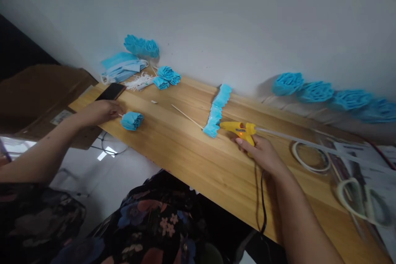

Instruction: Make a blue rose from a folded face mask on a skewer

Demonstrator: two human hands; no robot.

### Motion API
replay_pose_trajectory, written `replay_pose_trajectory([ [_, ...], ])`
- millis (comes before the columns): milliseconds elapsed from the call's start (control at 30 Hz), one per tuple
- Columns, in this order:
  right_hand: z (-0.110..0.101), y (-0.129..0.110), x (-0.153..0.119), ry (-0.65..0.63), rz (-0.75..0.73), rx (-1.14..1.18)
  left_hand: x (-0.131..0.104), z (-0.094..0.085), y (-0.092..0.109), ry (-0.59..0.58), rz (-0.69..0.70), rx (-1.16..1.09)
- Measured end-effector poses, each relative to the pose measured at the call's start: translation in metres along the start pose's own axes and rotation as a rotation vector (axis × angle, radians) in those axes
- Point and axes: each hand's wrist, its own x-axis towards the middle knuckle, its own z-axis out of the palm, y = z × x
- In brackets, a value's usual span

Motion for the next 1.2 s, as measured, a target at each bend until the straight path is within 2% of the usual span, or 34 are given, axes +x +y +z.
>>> replay_pose_trajectory([
  [67,0.001,0.001,0.0,0.0,-0.04,0.032,0.0,-0.014,0.004,0.07,-0.026,-0.079],
  [133,0.001,0.001,-0.001,0.0,-0.06,0.047,0.005,-0.037,0.01,0.237,-0.066,-0.08],
  [233,0.001,-0.001,-0.002,0.009,-0.04,0.04,0.033,-0.075,0.021,0.487,-0.204,0.0],
  [300,0.001,-0.002,-0.003,0.011,-0.035,0.04,0.065,-0.096,0.03,0.539,-0.271,0.039],
  [367,0.0,-0.005,-0.004,0.016,-0.045,0.043,0.103,-0.11,0.041,0.538,-0.271,0.042],
  [433,0.0,-0.007,-0.005,0.021,-0.056,0.045,0.141,-0.117,0.052,0.474,-0.249,0.04],
  [500,0.0,-0.009,-0.006,0.014,-0.058,0.053,0.174,-0.121,0.062,0.428,-0.23,0.029],
  [600,0.0,-0.009,-0.007,-0.001,-0.045,0.063,0.21,-0.12,0.071,0.398,-0.205,-0.01],
  [733,0.0,-0.005,-0.007,-0.003,-0.026,0.076,0.24,-0.116,0.063,0.41,-0.179,-0.092],
  [867,0.001,-0.003,-0.007,-0.009,-0.038,0.087,0.255,-0.111,0.043,0.385,-0.126,-0.14],
  [967,0.001,-0.003,-0.007,-0.022,-0.057,0.084,0.258,-0.105,0.033,0.334,-0.143,-0.105],
  [1200,-0.001,-0.006,-0.007,-0.03,-0.06,0.094,0.258,-0.085,0.029,0.264,-0.224,0.053],
])
